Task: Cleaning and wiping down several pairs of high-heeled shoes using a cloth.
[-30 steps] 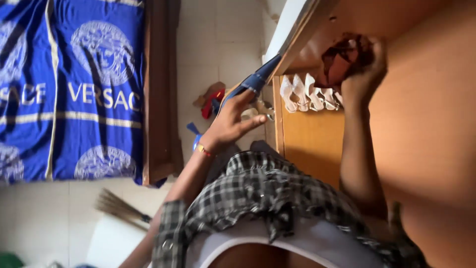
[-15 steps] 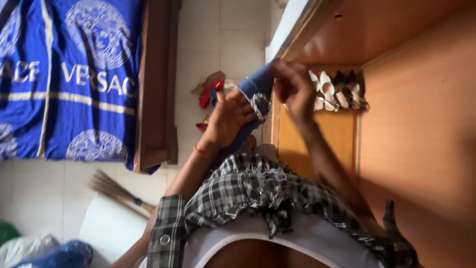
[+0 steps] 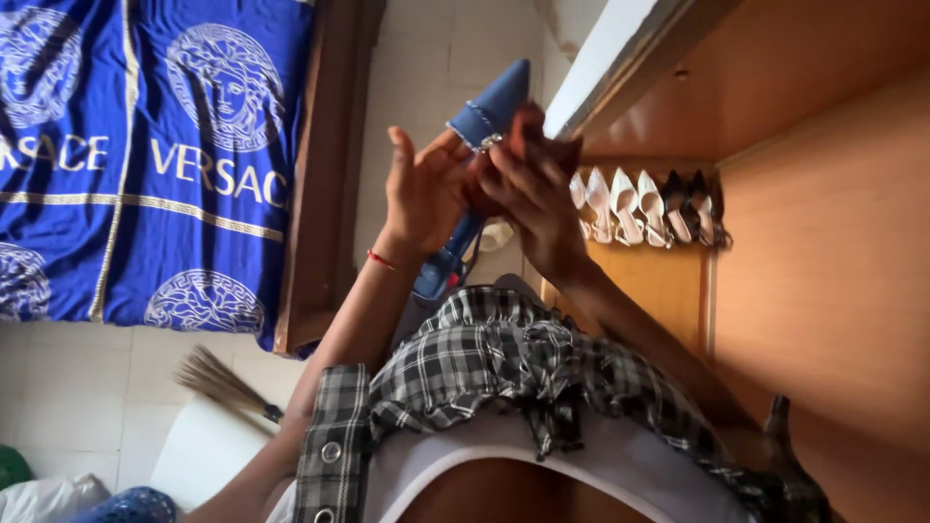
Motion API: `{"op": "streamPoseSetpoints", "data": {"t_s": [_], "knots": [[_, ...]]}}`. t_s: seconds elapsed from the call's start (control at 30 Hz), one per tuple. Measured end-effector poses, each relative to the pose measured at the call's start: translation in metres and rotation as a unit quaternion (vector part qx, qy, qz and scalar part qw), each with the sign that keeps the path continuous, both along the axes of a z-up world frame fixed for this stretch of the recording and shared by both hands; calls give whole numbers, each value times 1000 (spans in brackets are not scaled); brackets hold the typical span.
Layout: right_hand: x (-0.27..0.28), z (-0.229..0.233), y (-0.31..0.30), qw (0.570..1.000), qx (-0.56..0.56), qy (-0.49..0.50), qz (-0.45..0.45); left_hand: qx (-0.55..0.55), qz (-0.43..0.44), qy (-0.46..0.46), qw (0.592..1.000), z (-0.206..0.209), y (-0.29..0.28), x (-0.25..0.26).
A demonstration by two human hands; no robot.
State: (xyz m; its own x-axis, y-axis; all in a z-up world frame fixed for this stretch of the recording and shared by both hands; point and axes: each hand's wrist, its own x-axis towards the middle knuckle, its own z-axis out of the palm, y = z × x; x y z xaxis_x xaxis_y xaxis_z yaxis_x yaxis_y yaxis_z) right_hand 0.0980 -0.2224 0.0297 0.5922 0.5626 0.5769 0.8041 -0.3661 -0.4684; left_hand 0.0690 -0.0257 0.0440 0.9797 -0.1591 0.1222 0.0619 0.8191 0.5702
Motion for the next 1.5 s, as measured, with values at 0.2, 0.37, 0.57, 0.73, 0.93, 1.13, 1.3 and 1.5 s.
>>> {"op": "streamPoseSetpoints", "data": {"t_s": [0.2, 0.37, 0.57, 0.73, 0.93, 1.13, 1.3, 1.5], "knots": [[4, -29, -47, 990, -54, 110, 76, -151, 9, -70, 986, -8, 47, 11], [14, 38, -33, 889, 163, 426, -34, -165, 37, 25, 985, 7, 43, 9], [38, 29, 39, 878, 341, 290, 171, -199, -142, -93, 965, -49, 10, 12], [-18, 24, 53, 935, 254, 243, -52, -168, -94, 35, 981, -6, 22, 5], [-34, 0, -14, 900, 4, 428, -79, -290, -67, 2, 955, -33, 36, 21], [-1, 25, 6, 866, 264, 418, 75, -12, 98, -52, 994, -2, -11, 33], [6, -4, 36, 809, 357, 460, 86, 138, 50, -173, 974, 19, -13, 26], [-22, 14, 35, 875, 206, 432, -65, 197, 32, -189, 961, 19, -2, 16]]}}
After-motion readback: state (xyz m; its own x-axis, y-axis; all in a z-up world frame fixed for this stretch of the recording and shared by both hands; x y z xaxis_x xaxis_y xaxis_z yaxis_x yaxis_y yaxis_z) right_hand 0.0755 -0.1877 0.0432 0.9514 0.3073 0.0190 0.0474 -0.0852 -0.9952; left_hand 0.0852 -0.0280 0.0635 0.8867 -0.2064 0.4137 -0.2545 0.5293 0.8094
